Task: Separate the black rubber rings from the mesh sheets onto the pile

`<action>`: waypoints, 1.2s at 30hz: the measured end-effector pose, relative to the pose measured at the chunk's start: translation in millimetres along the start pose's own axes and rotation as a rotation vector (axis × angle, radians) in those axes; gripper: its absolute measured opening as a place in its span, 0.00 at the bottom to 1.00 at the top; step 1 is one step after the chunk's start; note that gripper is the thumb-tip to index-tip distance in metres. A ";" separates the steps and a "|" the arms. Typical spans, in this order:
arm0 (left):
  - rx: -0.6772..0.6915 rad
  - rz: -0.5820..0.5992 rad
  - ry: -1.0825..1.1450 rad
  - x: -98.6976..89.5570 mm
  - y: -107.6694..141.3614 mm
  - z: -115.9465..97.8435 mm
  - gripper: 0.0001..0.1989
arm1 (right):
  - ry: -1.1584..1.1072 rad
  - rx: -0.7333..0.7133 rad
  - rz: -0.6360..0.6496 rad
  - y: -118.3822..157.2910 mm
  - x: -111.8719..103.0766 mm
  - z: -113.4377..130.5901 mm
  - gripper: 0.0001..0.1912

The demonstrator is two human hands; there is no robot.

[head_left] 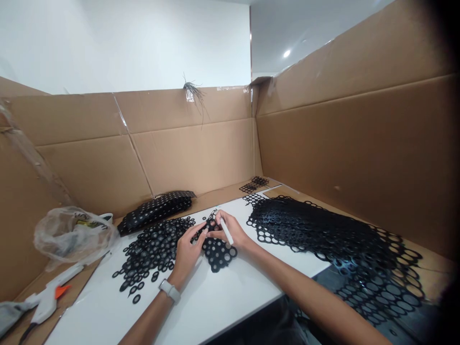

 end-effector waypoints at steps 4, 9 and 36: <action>0.006 0.024 -0.033 0.3 1.3 -0.1 0.15 | 0.073 -0.061 0.013 2.7 -0.4 7.7 0.17; 0.040 0.036 -0.154 0.3 5.9 -2.2 0.14 | 0.133 -0.079 0.025 5.9 0.3 16.5 0.14; -0.382 -0.234 0.087 -29.6 4.2 45.3 0.19 | 0.094 -0.051 0.171 8.9 8.5 21.2 0.12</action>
Point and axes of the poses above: each hand's wrist, its own y-axis away from the middle knuckle, its own x-axis out of the palm, z = x × y, the point moved 5 cm from there along -y, towards the middle knuckle, and after that the axes turned 4 degrees about y, right-handed, at the moved point
